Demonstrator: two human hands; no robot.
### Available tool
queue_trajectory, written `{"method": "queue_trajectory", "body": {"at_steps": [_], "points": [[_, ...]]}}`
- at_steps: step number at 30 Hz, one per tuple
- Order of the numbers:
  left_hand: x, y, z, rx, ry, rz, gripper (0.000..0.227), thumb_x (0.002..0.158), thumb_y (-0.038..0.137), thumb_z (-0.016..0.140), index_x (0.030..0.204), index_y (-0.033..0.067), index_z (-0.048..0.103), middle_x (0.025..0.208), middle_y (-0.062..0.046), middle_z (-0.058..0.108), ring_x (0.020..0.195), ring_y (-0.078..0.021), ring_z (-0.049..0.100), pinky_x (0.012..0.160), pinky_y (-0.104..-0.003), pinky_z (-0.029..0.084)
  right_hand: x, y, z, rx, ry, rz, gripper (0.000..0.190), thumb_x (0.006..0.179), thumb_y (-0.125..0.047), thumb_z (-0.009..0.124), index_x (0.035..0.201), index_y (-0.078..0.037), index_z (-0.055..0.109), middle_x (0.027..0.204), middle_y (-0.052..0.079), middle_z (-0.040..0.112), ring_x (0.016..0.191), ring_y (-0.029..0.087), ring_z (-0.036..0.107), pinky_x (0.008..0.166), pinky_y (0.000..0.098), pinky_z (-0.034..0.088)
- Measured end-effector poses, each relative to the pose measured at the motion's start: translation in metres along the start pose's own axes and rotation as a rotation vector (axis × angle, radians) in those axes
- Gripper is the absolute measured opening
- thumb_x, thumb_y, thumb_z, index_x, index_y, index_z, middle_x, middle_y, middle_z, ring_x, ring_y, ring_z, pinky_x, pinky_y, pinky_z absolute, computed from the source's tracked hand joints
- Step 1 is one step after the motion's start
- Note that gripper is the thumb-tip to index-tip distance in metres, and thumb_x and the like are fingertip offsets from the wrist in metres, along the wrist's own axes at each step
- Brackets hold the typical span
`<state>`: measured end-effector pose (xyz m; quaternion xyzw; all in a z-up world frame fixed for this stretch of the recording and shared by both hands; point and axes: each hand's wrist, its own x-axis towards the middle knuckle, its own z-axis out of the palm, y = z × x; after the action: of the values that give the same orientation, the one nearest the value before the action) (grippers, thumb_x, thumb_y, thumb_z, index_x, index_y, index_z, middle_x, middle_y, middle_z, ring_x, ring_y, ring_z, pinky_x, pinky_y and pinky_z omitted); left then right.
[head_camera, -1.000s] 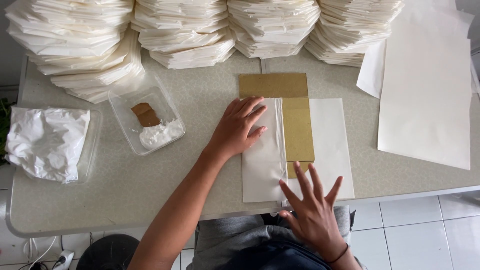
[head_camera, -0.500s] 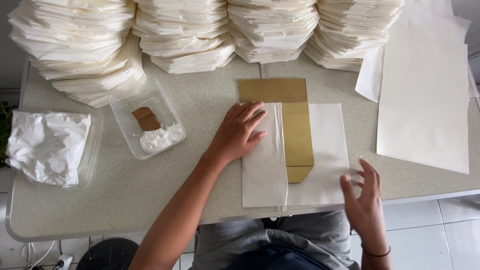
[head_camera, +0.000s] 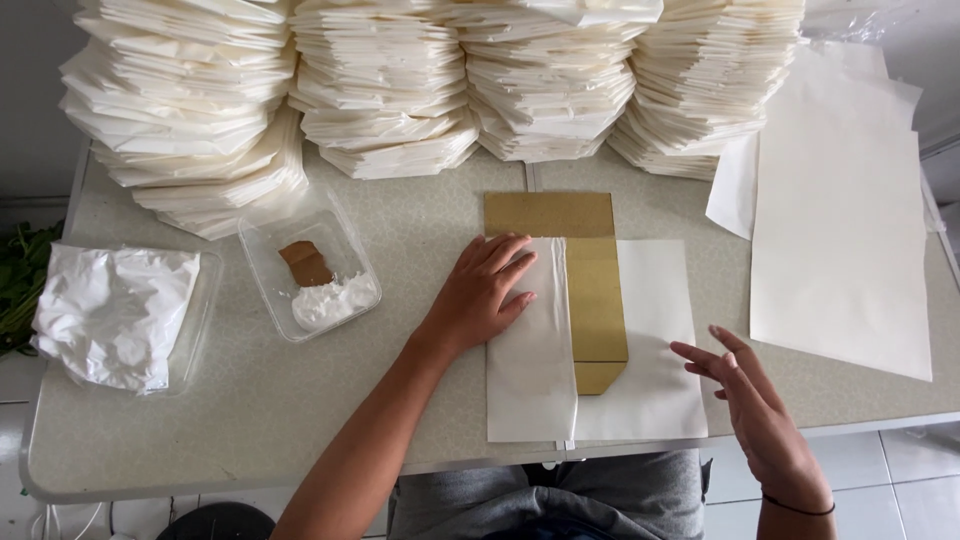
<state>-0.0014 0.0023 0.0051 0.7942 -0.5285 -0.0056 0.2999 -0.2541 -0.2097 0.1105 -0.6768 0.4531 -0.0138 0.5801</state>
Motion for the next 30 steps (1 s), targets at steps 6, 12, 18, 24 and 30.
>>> {"method": "queue_trajectory", "body": {"at_steps": [6, 12, 18, 24, 30], "points": [[-0.001, -0.003, 0.004, 0.009, 0.001, 0.004, 0.051, 0.1, 0.032, 0.061, 0.14, 0.0014, 0.058, 0.153, -0.011, 0.047, 0.143, -0.0289, 0.042, 0.122, -0.052, 0.028, 0.016, 0.005, 0.014, -0.173, 0.026, -0.09, 0.068, 0.095, -0.04, 0.043, 0.156, -0.013, 0.034, 0.161, 0.014, 0.04, 0.148, 0.026, 0.038, 0.118, 0.0456, 0.036], [-0.001, -0.002, 0.001, 0.016, 0.008, 0.039, 0.049, 0.101, 0.032, 0.059, 0.139, 0.0006, 0.059, 0.152, -0.013, 0.048, 0.143, -0.0306, 0.042, 0.122, -0.052, 0.027, 0.027, 0.0, 0.008, 0.236, -0.109, 0.015, 0.067, 0.096, -0.037, 0.039, 0.157, -0.012, 0.037, 0.145, 0.024, 0.06, 0.113, 0.039, 0.06, 0.083, 0.0478, 0.045], [-0.001, -0.008, 0.009, 0.032, -0.025, 0.004, 0.051, 0.1, 0.035, 0.057, 0.142, 0.0056, 0.056, 0.155, -0.012, 0.046, 0.144, -0.0313, 0.041, 0.122, -0.052, 0.025, 0.091, 0.047, -0.014, 0.353, -0.433, -0.398, 0.076, 0.108, -0.055, 0.026, 0.163, -0.003, 0.031, 0.114, 0.026, 0.074, 0.109, 0.033, 0.068, 0.098, 0.045, 0.049], [0.004, 0.01, -0.016, -0.03, -0.167, -0.134, 0.047, 0.102, 0.033, 0.056, 0.143, 0.0106, 0.058, 0.155, -0.012, 0.048, 0.149, -0.0304, 0.039, 0.126, -0.057, 0.022, 0.146, 0.047, 0.022, -0.478, -0.25, -0.983, 0.061, 0.109, -0.035, 0.012, 0.166, -0.013, 0.006, 0.174, 0.009, 0.005, 0.158, 0.022, 0.002, 0.12, 0.0375, -0.019], [0.005, 0.009, -0.012, 0.023, -0.141, -0.116, 0.048, 0.101, 0.034, 0.059, 0.143, 0.0092, 0.058, 0.153, -0.011, 0.049, 0.147, -0.0303, 0.04, 0.124, -0.057, 0.026, 0.134, 0.031, 0.081, -0.83, -0.068, -0.94, 0.083, 0.106, -0.055, 0.015, 0.163, 0.004, 0.005, 0.168, 0.027, 0.017, 0.155, 0.041, 0.013, 0.125, 0.0504, 0.004]]}}
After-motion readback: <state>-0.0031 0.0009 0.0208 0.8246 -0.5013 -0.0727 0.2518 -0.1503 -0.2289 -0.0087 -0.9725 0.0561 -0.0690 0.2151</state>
